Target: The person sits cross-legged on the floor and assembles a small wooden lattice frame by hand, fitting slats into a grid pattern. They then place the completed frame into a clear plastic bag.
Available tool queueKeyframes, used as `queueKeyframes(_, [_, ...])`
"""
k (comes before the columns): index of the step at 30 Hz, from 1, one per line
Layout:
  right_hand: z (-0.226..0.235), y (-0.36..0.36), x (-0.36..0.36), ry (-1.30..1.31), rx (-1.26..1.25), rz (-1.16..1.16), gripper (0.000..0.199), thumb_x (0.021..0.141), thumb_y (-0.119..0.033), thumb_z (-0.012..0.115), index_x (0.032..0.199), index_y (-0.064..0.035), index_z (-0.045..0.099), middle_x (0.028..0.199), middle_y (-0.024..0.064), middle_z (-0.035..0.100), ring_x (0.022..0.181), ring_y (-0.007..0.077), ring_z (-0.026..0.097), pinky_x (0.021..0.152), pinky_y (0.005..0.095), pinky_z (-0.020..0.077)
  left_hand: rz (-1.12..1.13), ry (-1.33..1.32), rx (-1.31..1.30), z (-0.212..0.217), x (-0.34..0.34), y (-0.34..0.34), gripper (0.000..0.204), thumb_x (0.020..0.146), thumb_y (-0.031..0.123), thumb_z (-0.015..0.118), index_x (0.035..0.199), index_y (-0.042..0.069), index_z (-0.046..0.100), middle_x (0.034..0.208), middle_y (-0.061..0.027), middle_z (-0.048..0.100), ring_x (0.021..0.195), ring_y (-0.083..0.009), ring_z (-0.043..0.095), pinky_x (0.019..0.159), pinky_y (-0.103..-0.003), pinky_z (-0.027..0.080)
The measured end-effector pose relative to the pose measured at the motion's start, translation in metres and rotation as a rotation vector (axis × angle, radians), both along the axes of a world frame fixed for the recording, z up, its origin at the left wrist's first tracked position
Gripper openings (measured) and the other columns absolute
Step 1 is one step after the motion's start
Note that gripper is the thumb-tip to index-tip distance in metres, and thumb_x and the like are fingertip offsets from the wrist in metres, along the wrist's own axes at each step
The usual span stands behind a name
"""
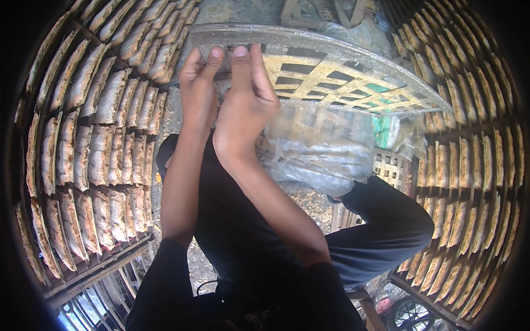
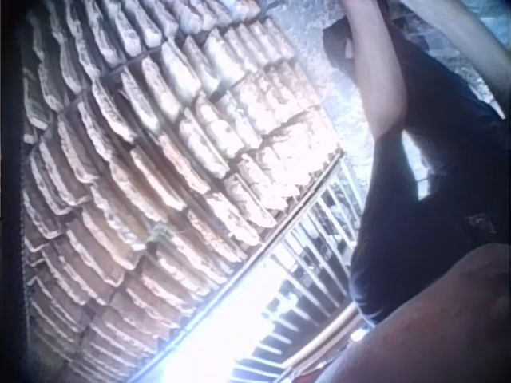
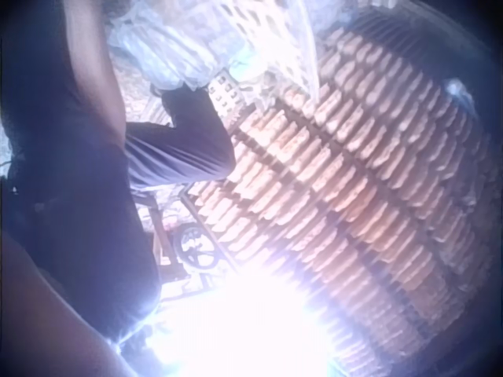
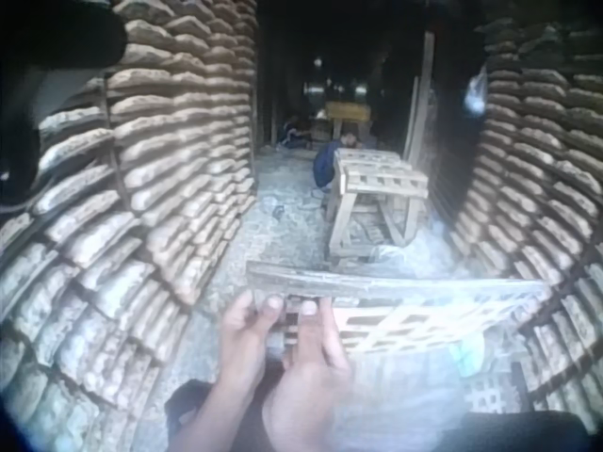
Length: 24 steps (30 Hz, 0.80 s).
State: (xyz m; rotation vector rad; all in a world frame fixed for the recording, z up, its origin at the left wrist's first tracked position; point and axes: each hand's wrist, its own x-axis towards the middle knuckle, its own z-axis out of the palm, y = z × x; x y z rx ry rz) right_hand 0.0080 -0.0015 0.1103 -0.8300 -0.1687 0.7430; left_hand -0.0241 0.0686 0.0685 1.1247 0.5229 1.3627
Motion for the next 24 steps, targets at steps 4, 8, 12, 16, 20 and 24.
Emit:
queueKeyframes(4, [-0.012, 0.010, 0.005, -0.102, -0.003, -0.064, 0.037, 0.090, -0.016, 0.070, 0.122, 0.0012, 0.062, 0.078, -0.0053, 0.058, 0.060, 0.0007, 0.038, 0.055, 0.0179, 0.0303, 0.018, 0.015, 0.039, -0.001, 0.003, 0.001, 0.019, 0.092, 0.016, 0.068, 0.103, 0.002, 0.065, 0.091, -0.0030, 0.069, 0.079, -0.0048, 0.059, 0.068, -0.021, 0.047])
queueKeyframes(8, [-0.013, 0.013, 0.006, -0.099, -0.016, -0.047, 0.035, 0.088, -0.016, 0.072, 0.118, 0.0010, 0.064, 0.083, -0.0038, 0.062, 0.066, 0.0006, 0.045, 0.058, 0.0186, 0.0325, 0.011, 0.001, 0.036, -0.003, 0.002, 0.002, 0.019, 0.092, 0.016, 0.068, 0.104, 0.001, 0.064, 0.090, -0.0020, 0.068, 0.077, -0.0041, 0.058, 0.067, -0.021, 0.046])
queueKeyframes(12, [-0.011, 0.014, 0.008, -0.106, 0.005, -0.049, 0.033, 0.087, -0.017, 0.073, 0.114, 0.0011, 0.066, 0.084, -0.0030, 0.063, 0.070, 0.0005, 0.048, 0.061, 0.0199, 0.0343, 0.013, -0.031, 0.002, 0.001, 0.005, 0.000, 0.018, 0.092, 0.016, 0.068, 0.102, 0.002, 0.064, 0.089, -0.0012, 0.068, 0.076, -0.0033, 0.057, 0.065, -0.020, 0.045])
queueKeyframes(16, [-0.014, 0.018, 0.007, -0.136, 0.022, -0.064, 0.027, 0.089, -0.018, 0.071, 0.109, 0.0003, 0.067, 0.080, -0.0036, 0.061, 0.067, 0.0008, 0.045, 0.058, 0.0191, 0.0329, 0.008, -0.017, 0.005, 0.000, 0.003, 0.001, 0.016, 0.091, 0.015, 0.068, 0.101, 0.002, 0.064, 0.088, -0.0009, 0.068, 0.076, -0.0031, 0.057, 0.065, -0.020, 0.045])
queueKeyframes(20, [-0.016, 0.020, 0.006, -0.194, 0.044, -0.059, 0.017, 0.092, -0.019, 0.067, 0.099, -0.0030, 0.066, 0.074, -0.0057, 0.054, 0.062, 0.0005, 0.040, 0.055, 0.0187, 0.0308, 0.004, 0.027, 0.048, -0.005, 0.000, 0.004, 0.016, 0.091, 0.014, 0.068, 0.102, 0.002, 0.065, 0.089, -0.0021, 0.069, 0.078, -0.0039, 0.058, 0.067, -0.021, 0.046])
queueKeyframes(24, [-0.016, 0.012, 0.002, -0.196, 0.023, -0.023, 0.013, 0.095, -0.020, 0.062, 0.089, -0.0079, 0.062, 0.067, -0.0080, 0.044, 0.060, 0.0004, 0.034, 0.053, 0.0199, 0.0286, -0.019, -0.014, 0.039, -0.002, 0.000, 0.000, 0.017, 0.091, 0.014, 0.067, 0.103, 0.002, 0.065, 0.094, -0.0057, 0.070, 0.081, -0.0066, 0.061, 0.072, -0.023, 0.049])
